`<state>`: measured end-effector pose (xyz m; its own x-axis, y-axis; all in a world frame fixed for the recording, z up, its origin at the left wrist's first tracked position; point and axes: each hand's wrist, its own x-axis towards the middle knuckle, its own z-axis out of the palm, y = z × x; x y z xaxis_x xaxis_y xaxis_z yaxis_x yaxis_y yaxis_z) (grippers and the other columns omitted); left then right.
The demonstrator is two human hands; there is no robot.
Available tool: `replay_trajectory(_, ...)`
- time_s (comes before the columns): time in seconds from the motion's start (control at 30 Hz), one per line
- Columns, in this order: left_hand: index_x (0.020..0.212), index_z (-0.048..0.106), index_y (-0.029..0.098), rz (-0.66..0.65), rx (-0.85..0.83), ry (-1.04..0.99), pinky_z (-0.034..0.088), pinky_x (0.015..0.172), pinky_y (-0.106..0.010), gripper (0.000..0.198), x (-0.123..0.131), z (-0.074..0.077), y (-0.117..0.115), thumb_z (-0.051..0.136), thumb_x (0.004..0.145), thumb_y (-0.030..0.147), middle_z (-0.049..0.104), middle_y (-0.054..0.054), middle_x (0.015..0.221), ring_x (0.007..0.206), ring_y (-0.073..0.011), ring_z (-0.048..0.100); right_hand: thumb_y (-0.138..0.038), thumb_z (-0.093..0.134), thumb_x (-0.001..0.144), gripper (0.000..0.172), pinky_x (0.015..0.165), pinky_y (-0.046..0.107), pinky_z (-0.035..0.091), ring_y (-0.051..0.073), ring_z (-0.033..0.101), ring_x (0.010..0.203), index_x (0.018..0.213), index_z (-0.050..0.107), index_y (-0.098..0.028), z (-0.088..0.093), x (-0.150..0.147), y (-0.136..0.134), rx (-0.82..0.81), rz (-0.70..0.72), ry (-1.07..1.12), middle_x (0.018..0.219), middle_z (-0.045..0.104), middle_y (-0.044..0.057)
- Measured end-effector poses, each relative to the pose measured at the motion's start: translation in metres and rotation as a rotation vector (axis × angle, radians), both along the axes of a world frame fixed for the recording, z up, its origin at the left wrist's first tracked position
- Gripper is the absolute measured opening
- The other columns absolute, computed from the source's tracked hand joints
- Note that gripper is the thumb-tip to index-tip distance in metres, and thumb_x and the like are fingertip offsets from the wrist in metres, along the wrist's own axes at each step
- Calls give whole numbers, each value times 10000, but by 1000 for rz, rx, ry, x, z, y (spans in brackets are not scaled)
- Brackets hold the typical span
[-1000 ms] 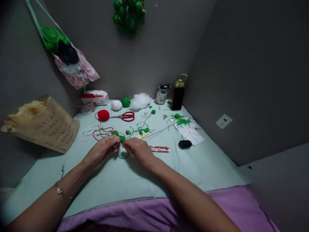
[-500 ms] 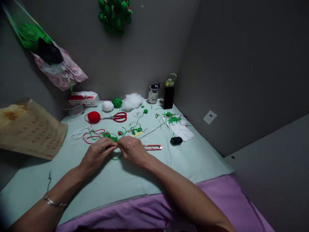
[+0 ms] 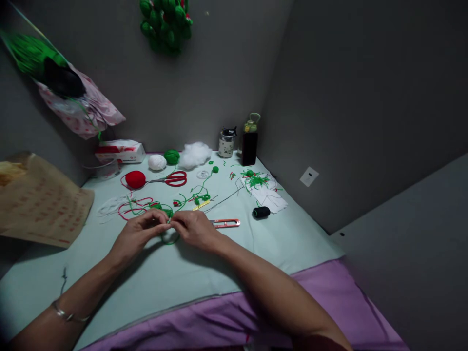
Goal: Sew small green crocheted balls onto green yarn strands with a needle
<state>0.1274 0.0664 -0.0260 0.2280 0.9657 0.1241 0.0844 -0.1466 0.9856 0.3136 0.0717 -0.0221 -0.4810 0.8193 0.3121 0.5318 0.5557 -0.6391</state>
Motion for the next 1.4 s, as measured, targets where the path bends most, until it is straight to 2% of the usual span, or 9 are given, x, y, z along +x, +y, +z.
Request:
replay_trajectory(0.27, 797, 619, 189, 58, 45, 11, 435, 657, -264, 178, -1, -3, -1, 747, 801, 312, 630, 13, 745, 707, -140, 562, -196, 584, 937, 170, 632, 202, 346, 101, 522, 653, 803, 678, -149, 1, 2, 1, -39, 12, 49, 702, 625, -7)
replay_trajectory(0.43, 931, 604, 197, 117, -7, -101, 464, 688, -271, 260, -5, 3, 2, 761, 779, 337, 645, 5, 829, 759, -155, 602, -180, 561, 939, 168, 664, 201, 371, 108, 544, 691, 802, 657, -157, 6, 3, 3, 25, -25, 145, 748, 640, 4)
replay_trajectory(0.63, 837, 665, 178, -110, -160, 2, 439, 624, -252, 256, -5, 0, 1, 679, 857, 433, 601, 8, 699, 644, -131, 565, -181, 557, 939, 177, 649, 205, 366, 104, 519, 649, 795, 656, -154, 9, 10, 7, 34, -111, 209, 729, 634, 1)
replay_trajectory(0.77, 747, 634, 177, -78, -222, -160, 394, 544, -236, 308, -4, 1, 1, 701, 832, 466, 535, 29, 651, 554, -103, 480, -197, 584, 944, 166, 637, 203, 359, 102, 536, 645, 819, 686, -158, 3, 9, 6, -8, -93, 117, 721, 655, -2)
replay_trajectory(0.87, 784, 685, 172, 18, -173, -126, 380, 540, -243, 264, -4, 2, 0, 733, 798, 431, 574, 12, 704, 555, -102, 465, -226, 567, 964, 171, 648, 217, 354, 120, 568, 697, 870, 698, -169, -6, 3, 3, 91, 12, -43, 785, 695, 21)
replay_trajectory(0.97, 799, 717, 180, 92, 57, 92, 413, 609, -273, 201, -3, 1, -2, 698, 830, 377, 630, -21, 789, 652, -142, 536, -215, 531, 970, 182, 645, 240, 341, 143, 571, 724, 888, 685, -162, -10, 0, 1, 257, 66, -181, 815, 705, 50)
replay_trajectory(1.1, 868, 721, 198, -2, 357, 336, 437, 744, -309, 181, -3, -3, -5, 579, 921, 296, 634, -36, 849, 811, -184, 587, -200, 520, 965, 169, 659, 245, 350, 150, 564, 730, 876, 658, -156, -10, 5, 4, 333, -3, -216, 796, 685, 57)
replay_trajectory(1.23, 790, 684, 205, -99, 356, 440, 397, 643, -297, 168, -4, -6, -4, 575, 904, 263, 571, -10, 775, 689, -159, 532, -155, 576, 906, 91, 652, 250, 348, 161, 557, 732, 841, 641, -163, -13, 9, 8, 323, 45, -229, 787, 671, 55)
replay_trajectory(1.4, 649, 651, 200, -16, 203, 254, 341, 556, -283, 166, -1, 0, -5, 684, 798, 266, 556, -4, 675, 607, -154, 482, -163, 547, 924, 121, 676, 250, 368, 163, 572, 758, 867, 653, -172, -10, 7, 5, 237, 60, -171, 829, 682, 58)
